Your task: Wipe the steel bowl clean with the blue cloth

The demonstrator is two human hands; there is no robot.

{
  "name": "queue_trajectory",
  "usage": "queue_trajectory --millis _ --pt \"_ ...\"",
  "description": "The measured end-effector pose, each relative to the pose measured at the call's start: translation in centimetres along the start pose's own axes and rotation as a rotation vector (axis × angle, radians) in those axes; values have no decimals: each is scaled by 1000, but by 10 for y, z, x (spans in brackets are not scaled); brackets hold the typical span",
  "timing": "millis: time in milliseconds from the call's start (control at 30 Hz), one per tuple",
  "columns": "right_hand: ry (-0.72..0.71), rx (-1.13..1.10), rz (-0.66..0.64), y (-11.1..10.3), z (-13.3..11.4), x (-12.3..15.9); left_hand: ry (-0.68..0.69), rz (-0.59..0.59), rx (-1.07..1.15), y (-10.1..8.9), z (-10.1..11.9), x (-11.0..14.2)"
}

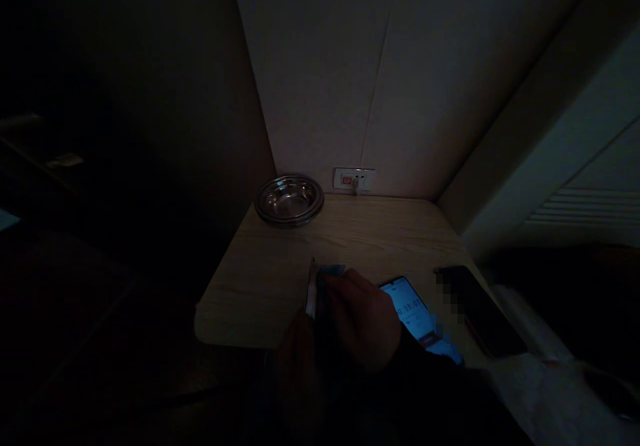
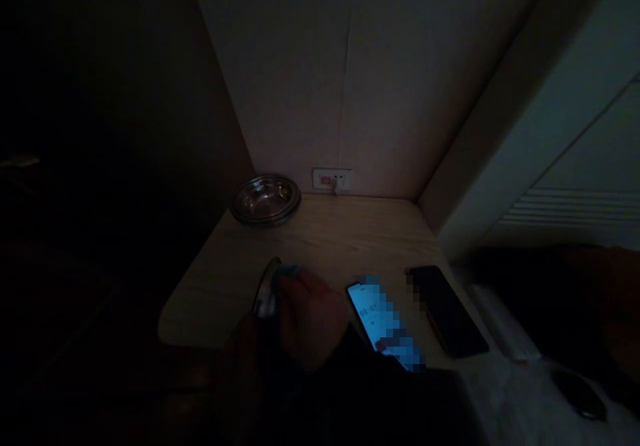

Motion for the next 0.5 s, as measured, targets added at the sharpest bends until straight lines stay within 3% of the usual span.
queue_trajectory --millis 167,267,400,500 --pt "-76 -13 1 3 -7 1 32 -67 -20 7 -4 3" --pt "-23 -3 26 2 -4 1 -6 27 -13 2 0 4" --pt "-68 -31 32 2 -7 -1 -55 38 -6 2 6 4" --pt "15 -77 18 2 10 -10 -138 1 38 6 -3 4"
Point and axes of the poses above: each hand's wrist, its own x-axis away from the middle knuckle, its own y-axis out of the palm, z = x × y, the point moved 7 cm from there along -x, towards the middle knuckle, and after that the axes turned 5 degrees about x, right-handed, at the moved point
